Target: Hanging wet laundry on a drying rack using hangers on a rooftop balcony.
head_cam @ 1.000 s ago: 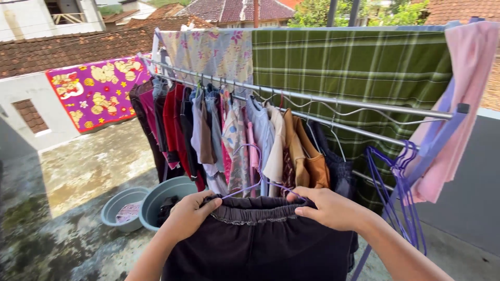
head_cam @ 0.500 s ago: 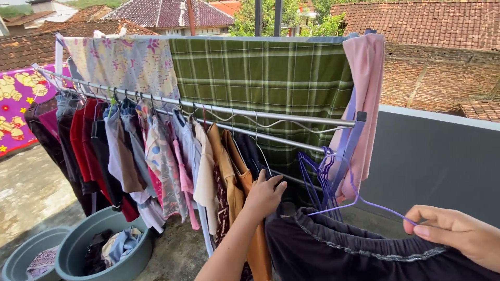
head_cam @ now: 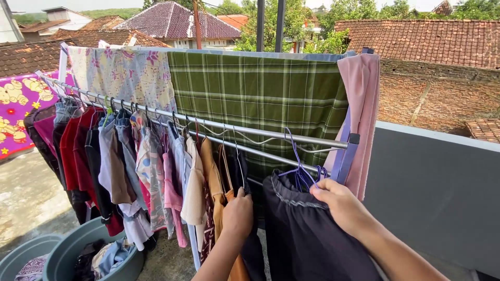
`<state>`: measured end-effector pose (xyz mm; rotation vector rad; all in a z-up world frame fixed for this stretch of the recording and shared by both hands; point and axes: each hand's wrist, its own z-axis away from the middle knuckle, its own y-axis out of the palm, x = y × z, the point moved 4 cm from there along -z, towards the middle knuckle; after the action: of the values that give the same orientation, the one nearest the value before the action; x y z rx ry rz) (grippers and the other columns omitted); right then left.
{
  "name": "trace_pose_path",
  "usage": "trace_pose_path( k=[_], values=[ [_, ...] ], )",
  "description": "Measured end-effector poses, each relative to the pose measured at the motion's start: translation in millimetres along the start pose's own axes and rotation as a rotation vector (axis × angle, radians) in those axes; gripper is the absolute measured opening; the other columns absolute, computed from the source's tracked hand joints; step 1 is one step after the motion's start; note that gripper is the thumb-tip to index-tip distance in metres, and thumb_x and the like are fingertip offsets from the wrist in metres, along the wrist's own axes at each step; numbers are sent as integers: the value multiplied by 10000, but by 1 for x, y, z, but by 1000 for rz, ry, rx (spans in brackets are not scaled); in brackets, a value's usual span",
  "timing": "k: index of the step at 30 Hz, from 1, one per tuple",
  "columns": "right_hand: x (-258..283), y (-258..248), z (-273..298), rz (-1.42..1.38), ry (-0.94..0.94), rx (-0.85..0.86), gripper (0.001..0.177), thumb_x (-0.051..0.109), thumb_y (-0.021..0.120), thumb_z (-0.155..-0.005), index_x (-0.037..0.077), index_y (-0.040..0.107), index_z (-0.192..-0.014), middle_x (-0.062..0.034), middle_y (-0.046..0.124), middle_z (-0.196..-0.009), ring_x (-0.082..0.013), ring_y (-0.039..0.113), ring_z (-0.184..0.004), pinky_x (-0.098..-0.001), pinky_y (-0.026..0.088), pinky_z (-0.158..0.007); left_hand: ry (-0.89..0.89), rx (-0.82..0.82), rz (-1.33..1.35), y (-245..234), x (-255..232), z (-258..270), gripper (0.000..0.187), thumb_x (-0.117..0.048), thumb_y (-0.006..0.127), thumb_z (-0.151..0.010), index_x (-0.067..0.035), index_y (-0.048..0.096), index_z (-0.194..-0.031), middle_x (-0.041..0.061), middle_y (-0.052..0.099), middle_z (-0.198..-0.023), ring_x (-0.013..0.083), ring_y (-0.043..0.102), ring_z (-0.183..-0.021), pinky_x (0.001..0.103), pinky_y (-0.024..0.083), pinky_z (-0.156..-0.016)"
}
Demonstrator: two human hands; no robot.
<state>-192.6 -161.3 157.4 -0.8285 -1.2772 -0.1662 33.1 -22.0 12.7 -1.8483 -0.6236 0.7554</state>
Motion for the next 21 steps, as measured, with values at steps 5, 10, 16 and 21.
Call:
trace_pose_path(
  k=[5, 10, 16, 21],
  values=[
    [3, 79, -80, -59, -154, -73, 232, 309, 556, -1021, 134, 563, -869, 24, 372, -599, -120, 310, -530, -357, 271, -551, 50, 30, -62, 11, 9, 3, 461, 132, 530, -878, -57, 609, -1291, 170, 362, -1600, 389, 637, -1056, 515, 625, -693],
    [-37, 148, -132, -148, -144, -117, 232, 297, 506, -1051, 115, 541, -911, 0, 457, -640, -158, 408, -568, -378, 337, -583, 20, 21, -62, 5, 10, 3, 427, 131, 504, -879, -56, 625, -1243, 173, 366, -1605, 384, 701, -940, 500, 626, -645],
    [-33, 172, -132, -60, -66, 10, 208, 286, 458, -1048, 132, 598, -1045, -28, 562, -809, -180, 516, -711, -354, 420, -714, 87, 67, -9, 20, 9, 12, 473, 92, 567, -882, -35, 562, -1337, 194, 276, -1643, 378, 639, -930, 499, 612, -576],
    [-1, 160, -116, 524, -220, -178, 460, 467, 494, -961, 181, 524, -1319, -73, 648, -1329, -370, 586, -1241, -541, 456, -978, 208, -94, 123, -50, 27, 48, 689, -294, 753, -887, -100, 471, -1485, 172, 454, -1530, 386, 511, -1278, 523, 469, -929]
  ],
)
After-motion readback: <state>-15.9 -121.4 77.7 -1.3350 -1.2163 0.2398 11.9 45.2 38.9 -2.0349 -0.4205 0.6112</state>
